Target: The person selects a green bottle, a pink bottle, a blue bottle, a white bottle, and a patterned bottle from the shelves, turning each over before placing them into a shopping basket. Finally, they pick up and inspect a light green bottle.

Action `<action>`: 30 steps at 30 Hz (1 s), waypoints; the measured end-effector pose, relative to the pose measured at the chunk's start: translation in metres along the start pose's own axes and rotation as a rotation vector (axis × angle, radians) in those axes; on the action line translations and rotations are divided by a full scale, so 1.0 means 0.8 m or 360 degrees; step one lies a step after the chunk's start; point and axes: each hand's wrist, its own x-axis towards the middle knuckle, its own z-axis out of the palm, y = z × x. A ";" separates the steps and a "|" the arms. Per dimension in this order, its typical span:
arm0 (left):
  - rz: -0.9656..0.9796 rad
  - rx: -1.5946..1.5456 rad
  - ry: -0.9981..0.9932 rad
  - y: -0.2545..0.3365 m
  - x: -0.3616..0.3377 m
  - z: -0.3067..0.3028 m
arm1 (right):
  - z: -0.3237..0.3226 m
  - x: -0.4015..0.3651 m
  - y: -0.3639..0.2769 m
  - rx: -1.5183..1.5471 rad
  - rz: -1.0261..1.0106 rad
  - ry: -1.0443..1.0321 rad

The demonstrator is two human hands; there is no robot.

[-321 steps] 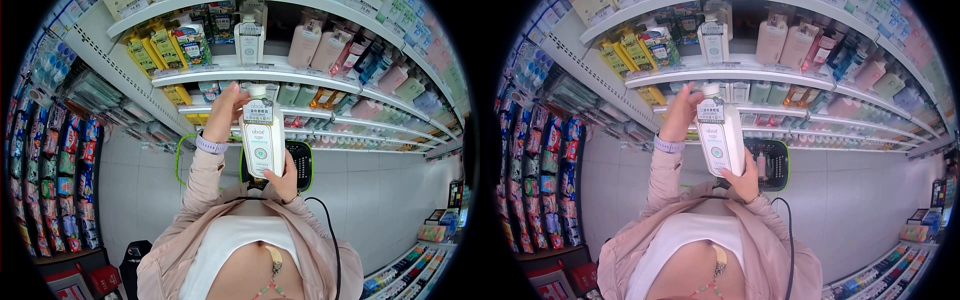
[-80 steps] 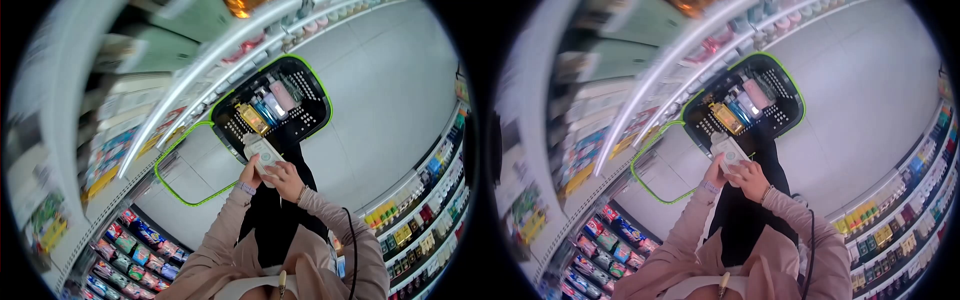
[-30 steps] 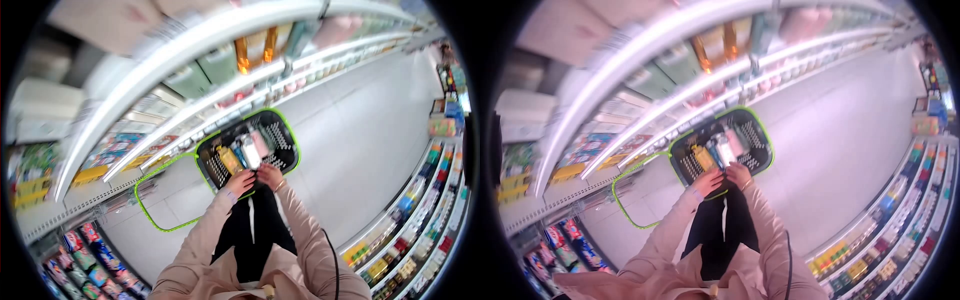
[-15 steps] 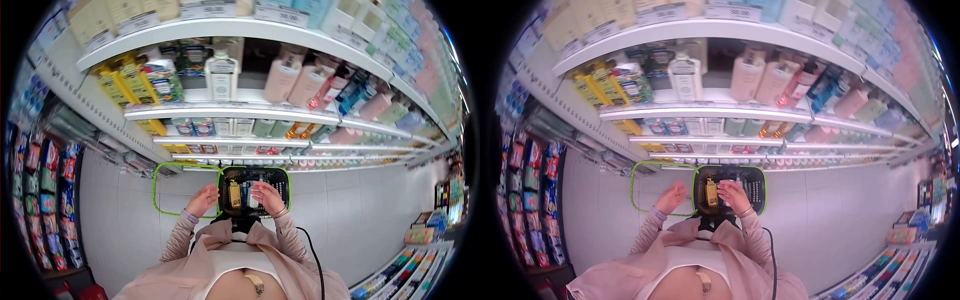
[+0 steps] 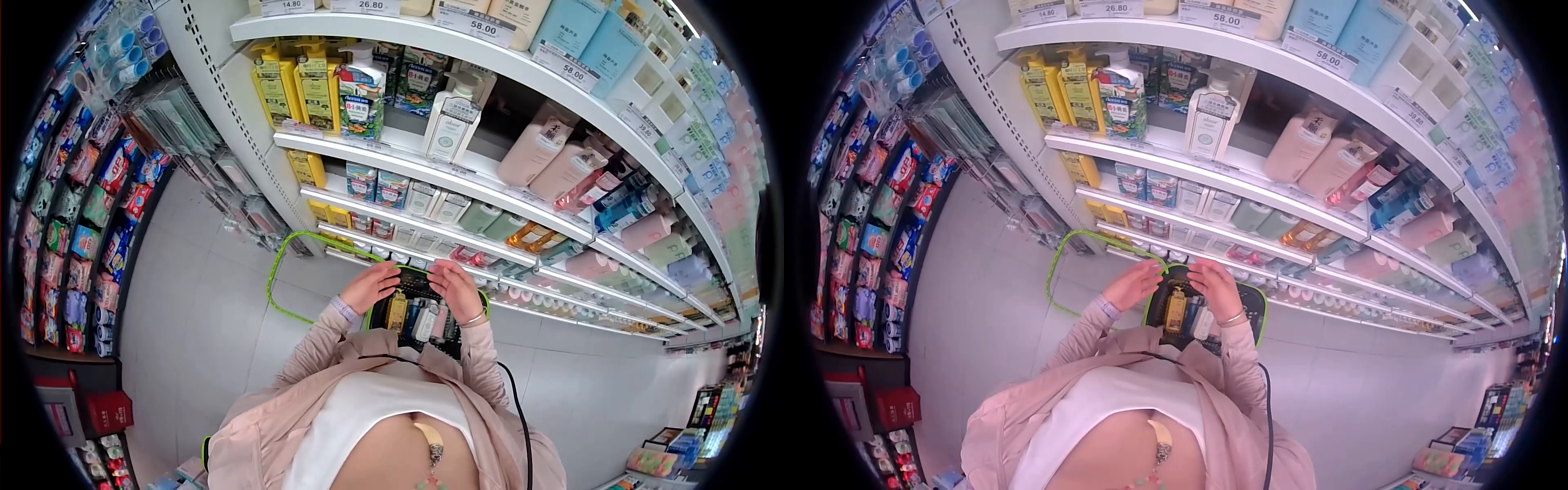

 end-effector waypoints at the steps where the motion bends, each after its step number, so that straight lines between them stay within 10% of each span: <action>1: -0.0006 0.0003 0.0007 -0.001 0.002 0.000 | 0.000 -0.003 0.005 0.0009 0.0004 0.0001; 12: 0.0051 0.0471 0.0507 0.030 0.126 -0.049 | 0.012 -0.043 0.040 0.0009 0.0020 0.0101; 17: 0.1413 0.1973 0.0897 0.106 0.223 -0.058 | 0.021 -0.055 0.047 0.0030 -0.0041 0.0190; 26: 0.0901 0.2092 0.0759 0.173 0.244 -0.026 | 0.023 -0.094 0.062 0.0048 -0.0087 0.0467; 30: 0.1164 0.2047 0.0542 0.177 0.290 -0.073 | 0.015 -0.111 0.073 0.0099 -0.0114 0.0537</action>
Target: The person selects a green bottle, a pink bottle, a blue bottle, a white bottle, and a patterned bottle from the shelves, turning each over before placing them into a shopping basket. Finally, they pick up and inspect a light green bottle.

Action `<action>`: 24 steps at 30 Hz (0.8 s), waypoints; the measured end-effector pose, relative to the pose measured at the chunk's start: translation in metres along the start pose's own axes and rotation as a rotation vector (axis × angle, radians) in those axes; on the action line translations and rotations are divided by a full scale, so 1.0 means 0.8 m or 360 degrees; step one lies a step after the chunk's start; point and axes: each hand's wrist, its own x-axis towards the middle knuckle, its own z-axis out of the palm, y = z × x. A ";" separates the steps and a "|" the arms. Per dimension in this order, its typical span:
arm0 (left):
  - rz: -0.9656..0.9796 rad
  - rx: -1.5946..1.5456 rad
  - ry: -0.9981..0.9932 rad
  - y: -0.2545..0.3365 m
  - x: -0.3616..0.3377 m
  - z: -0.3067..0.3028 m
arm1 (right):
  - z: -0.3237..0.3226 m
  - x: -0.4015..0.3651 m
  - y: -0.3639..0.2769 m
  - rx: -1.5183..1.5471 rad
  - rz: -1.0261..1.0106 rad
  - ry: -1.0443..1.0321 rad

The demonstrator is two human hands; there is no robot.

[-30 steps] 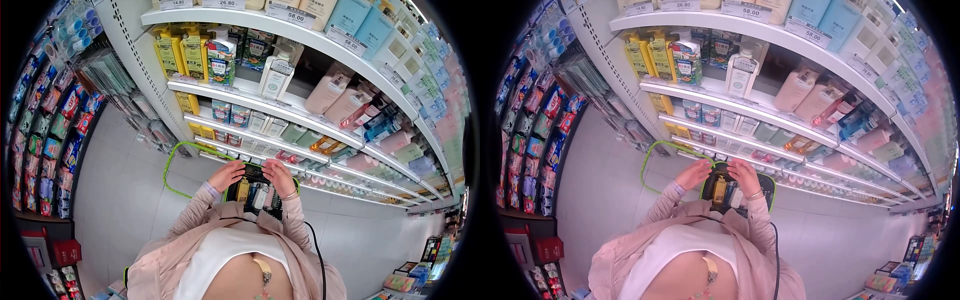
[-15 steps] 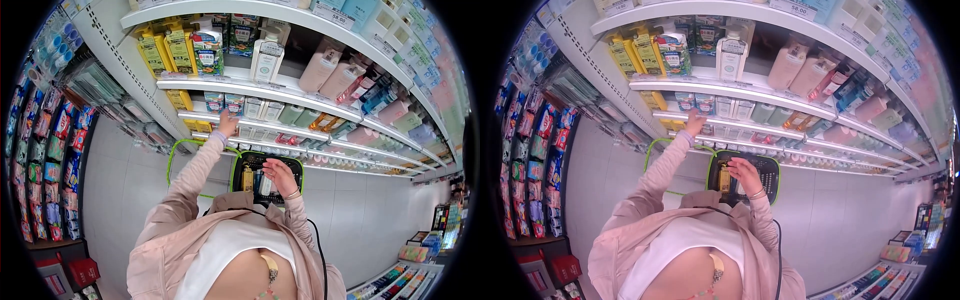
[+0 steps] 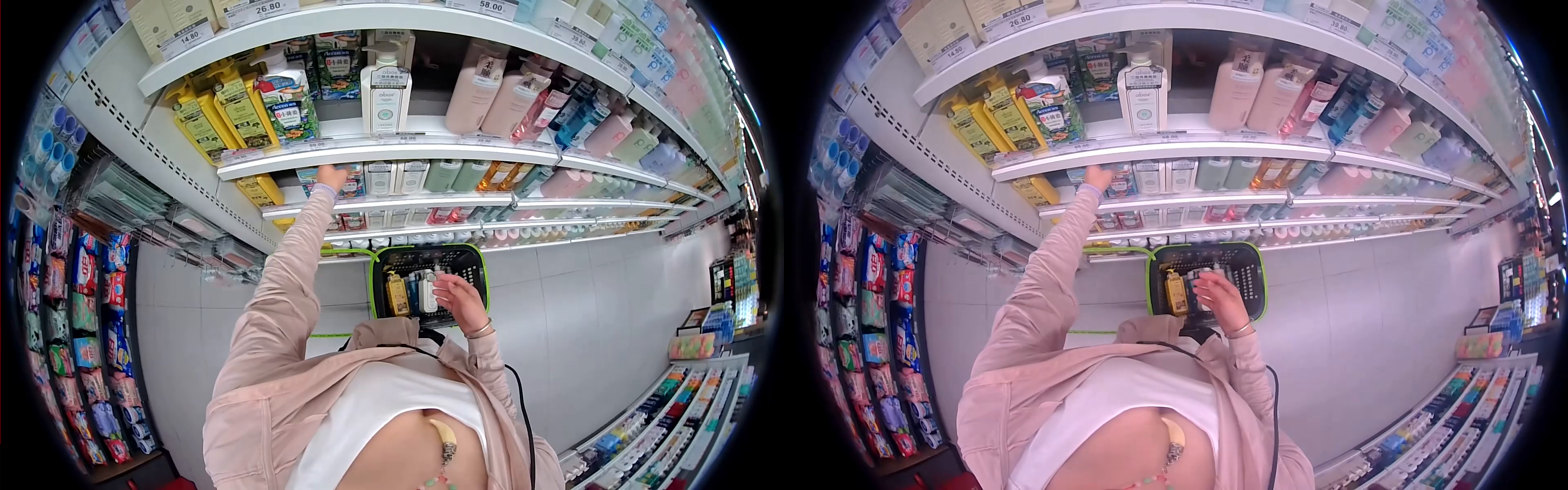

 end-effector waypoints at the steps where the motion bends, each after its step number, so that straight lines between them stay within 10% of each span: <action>1: -0.0002 0.0003 -0.0006 -0.011 0.005 0.003 | -0.003 -0.002 0.003 0.0006 0.0003 0.0003; 15: -0.0132 -0.0148 -0.0210 0.047 -0.046 -0.040 | 0.012 0.007 0.028 -0.0062 0.0133 -0.0028; 21: 0.0021 -0.0007 -0.0163 0.061 -0.086 -0.042 | 0.015 0.016 0.036 -0.0203 0.0196 -0.0088; 24: 0.0575 0.0384 0.0003 0.058 -0.095 -0.042 | 0.018 0.015 0.036 -0.0225 0.0214 -0.0084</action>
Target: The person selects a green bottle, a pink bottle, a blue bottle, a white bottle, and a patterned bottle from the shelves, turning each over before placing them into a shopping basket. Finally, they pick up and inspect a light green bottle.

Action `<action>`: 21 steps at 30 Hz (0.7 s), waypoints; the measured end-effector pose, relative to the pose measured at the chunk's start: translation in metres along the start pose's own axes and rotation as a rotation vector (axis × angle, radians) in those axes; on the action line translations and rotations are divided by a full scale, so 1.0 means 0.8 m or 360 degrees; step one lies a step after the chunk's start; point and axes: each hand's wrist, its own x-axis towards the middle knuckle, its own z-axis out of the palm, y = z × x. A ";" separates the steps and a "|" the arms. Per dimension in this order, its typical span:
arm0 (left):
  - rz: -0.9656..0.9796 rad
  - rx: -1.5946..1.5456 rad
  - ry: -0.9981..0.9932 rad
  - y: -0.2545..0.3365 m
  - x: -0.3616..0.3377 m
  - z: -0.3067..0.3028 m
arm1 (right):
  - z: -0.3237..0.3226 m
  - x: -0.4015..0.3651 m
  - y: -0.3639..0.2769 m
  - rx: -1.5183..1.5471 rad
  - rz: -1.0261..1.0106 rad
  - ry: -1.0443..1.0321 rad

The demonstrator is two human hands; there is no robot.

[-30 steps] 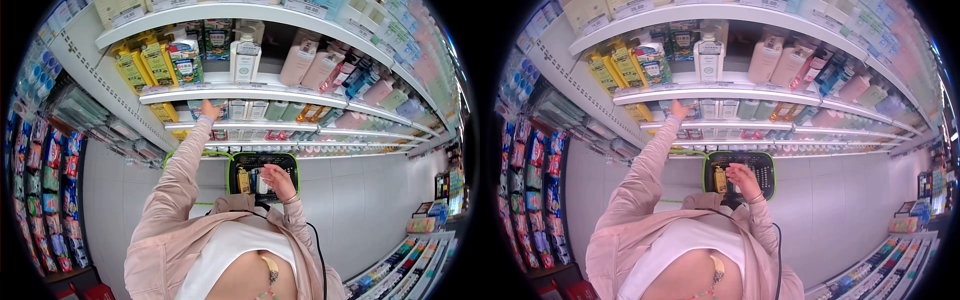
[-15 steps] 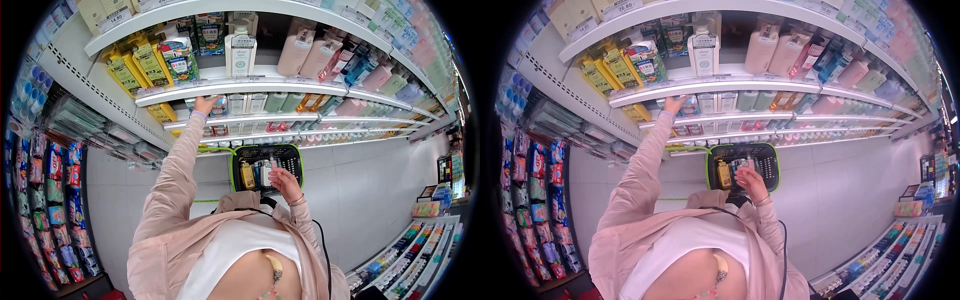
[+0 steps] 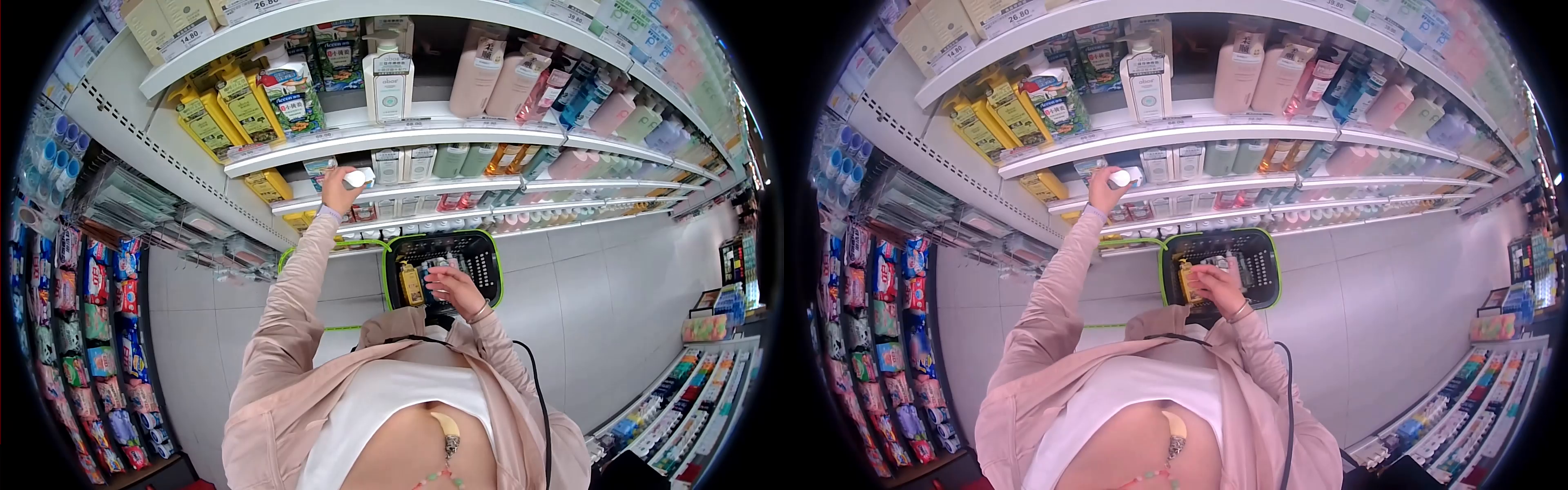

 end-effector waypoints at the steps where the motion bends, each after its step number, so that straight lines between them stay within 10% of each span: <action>1: 0.0002 0.0000 0.0002 0.001 -0.004 -0.002 | 0.001 0.000 0.000 -0.0010 0.0019 -0.0003; 21: -0.0557 -0.1325 -0.0105 0.212 0.035 -0.155 | 0.058 0.049 -0.070 -0.0581 -0.0571 -0.0589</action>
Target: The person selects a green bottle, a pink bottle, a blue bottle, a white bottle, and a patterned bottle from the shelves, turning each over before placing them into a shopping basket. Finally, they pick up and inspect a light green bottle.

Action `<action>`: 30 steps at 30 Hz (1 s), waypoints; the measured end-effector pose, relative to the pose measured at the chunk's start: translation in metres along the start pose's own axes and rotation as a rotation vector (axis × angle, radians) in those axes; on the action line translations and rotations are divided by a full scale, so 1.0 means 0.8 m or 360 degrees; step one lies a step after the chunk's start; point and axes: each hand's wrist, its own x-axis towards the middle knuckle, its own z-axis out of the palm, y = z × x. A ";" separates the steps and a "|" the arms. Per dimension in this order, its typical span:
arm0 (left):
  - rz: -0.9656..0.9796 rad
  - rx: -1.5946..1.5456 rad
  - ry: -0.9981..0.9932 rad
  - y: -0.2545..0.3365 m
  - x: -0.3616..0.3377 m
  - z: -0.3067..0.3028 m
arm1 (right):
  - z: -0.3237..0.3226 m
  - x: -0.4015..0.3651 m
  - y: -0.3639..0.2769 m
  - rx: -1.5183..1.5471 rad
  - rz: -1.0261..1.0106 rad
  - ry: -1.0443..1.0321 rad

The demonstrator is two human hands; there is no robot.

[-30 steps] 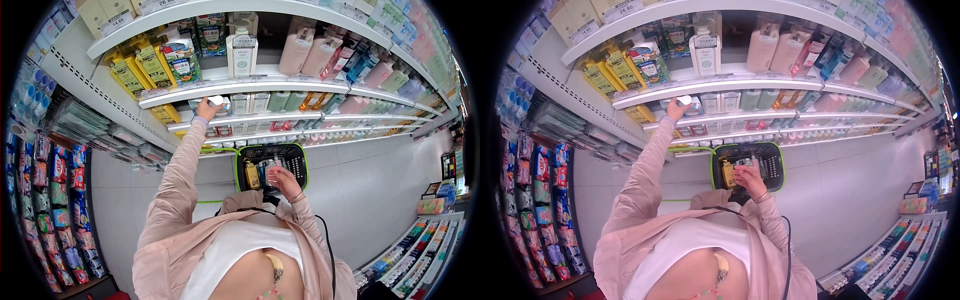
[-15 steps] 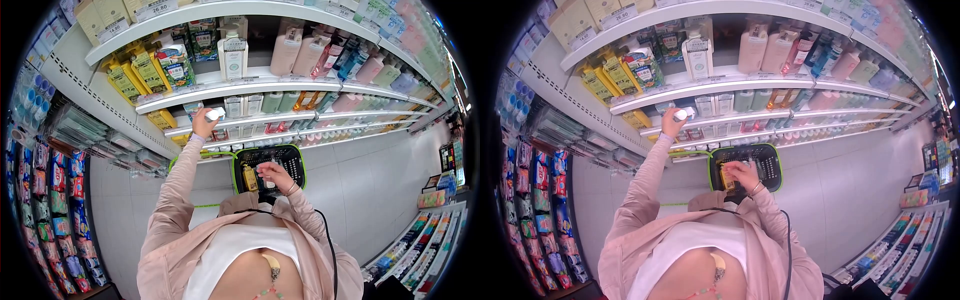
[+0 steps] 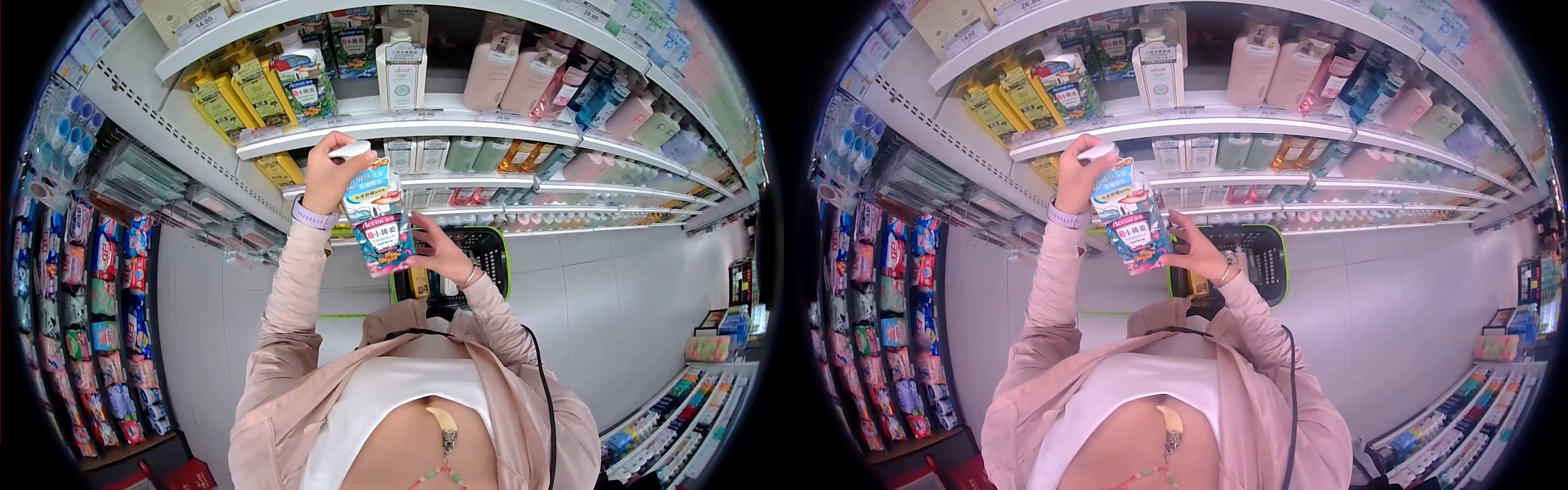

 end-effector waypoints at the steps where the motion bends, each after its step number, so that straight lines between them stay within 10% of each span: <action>1: -0.0073 -0.0140 -0.0015 0.006 -0.004 0.004 | 0.003 -0.005 0.004 0.0070 -0.0021 -0.0068; 13: -0.0899 -0.1195 0.0002 -0.060 -0.036 0.043 | 0.039 -0.074 -0.006 0.0612 0.0114 0.0145; 30: -0.0861 -0.1848 -0.0447 -0.120 -0.159 0.104 | 0.024 -0.088 0.002 0.0753 0.0107 0.0227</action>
